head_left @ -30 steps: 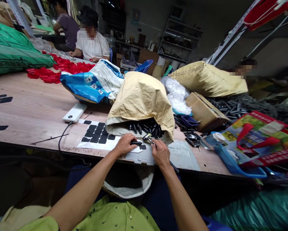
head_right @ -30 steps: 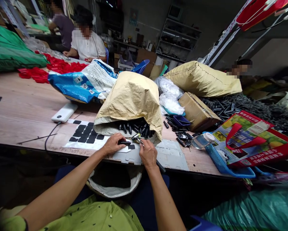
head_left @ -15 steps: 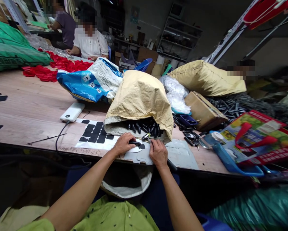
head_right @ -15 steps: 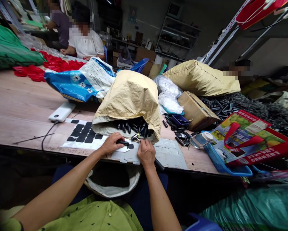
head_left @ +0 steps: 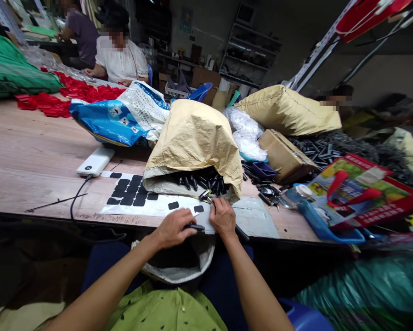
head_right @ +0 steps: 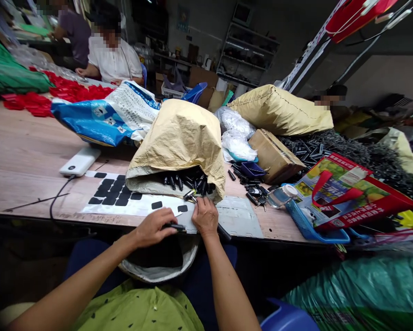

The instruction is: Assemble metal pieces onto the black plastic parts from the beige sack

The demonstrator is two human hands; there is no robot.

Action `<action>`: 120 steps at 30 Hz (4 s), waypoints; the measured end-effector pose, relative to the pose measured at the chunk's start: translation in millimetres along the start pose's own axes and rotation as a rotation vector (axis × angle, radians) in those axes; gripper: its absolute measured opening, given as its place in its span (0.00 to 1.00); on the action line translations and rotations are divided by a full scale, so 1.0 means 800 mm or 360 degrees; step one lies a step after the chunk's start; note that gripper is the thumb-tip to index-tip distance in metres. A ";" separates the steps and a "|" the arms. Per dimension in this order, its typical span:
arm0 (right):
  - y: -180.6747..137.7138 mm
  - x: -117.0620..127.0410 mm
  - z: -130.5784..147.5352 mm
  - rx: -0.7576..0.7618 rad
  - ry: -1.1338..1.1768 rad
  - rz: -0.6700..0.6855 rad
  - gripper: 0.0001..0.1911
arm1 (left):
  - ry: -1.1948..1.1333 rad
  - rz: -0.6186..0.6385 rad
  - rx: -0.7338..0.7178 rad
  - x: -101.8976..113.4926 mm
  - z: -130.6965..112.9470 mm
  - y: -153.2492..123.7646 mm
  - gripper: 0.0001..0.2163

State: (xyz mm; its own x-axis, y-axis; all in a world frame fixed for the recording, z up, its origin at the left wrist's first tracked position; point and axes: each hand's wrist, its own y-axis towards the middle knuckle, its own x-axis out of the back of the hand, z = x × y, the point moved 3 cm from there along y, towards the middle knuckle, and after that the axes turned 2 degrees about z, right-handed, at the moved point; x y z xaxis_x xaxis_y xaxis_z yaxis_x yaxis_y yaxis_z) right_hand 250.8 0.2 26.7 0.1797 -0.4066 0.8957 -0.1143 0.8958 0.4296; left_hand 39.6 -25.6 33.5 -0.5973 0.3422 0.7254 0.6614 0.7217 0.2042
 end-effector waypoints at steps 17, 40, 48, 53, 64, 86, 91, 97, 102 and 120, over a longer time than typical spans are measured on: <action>-0.001 -0.002 0.000 -0.0005 0.0008 -0.0025 0.10 | 0.0203 0.0676 0.0846 -0.078 0.021 -0.085 0.15; -0.001 -0.005 -0.003 -0.0009 0.0028 -0.0015 0.09 | 0.0168 -0.0631 0.1559 0.061 0.069 0.108 0.13; 0.000 -0.003 -0.001 -0.0016 0.0020 -0.0001 0.09 | 0.0368 -0.0163 0.0570 0.046 0.050 0.072 0.07; -0.001 -0.001 0.000 -0.0022 0.0044 0.0001 0.10 | 0.0314 -0.0190 0.0357 0.021 0.060 0.065 0.07; 0.002 0.007 -0.012 -0.0170 0.0438 0.0012 0.17 | 0.0199 -0.0305 0.0330 0.013 0.073 0.060 0.08; -0.023 0.041 0.041 -0.0011 0.0694 -0.0015 0.19 | 0.0032 -0.0359 0.0359 0.015 0.071 0.060 0.05; -0.025 0.035 0.054 0.0092 0.0688 0.0085 0.19 | 0.0065 -0.0381 0.0342 0.013 0.075 0.060 0.04; -0.015 0.032 0.035 -0.0005 0.0613 0.0020 0.18 | 0.0076 -0.0377 0.0382 0.016 0.070 0.059 0.06; -0.003 0.019 -0.003 -0.0108 0.0391 -0.0060 0.16 | 0.0074 -0.0353 0.0394 0.019 0.065 0.060 0.06; -0.012 0.004 -0.004 -0.0089 -0.0028 -0.0049 0.13 | 0.0009 -0.0371 0.0386 0.019 0.064 0.059 0.06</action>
State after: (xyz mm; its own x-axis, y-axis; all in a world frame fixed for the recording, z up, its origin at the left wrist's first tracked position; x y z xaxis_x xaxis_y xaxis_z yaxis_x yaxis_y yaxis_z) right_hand 255.6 -8.8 24.9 0.1647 -0.4368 0.8844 -0.0543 0.8912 0.4503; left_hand 38.2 44.5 20.3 -0.7167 0.1482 0.6814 0.3796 0.9026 0.2030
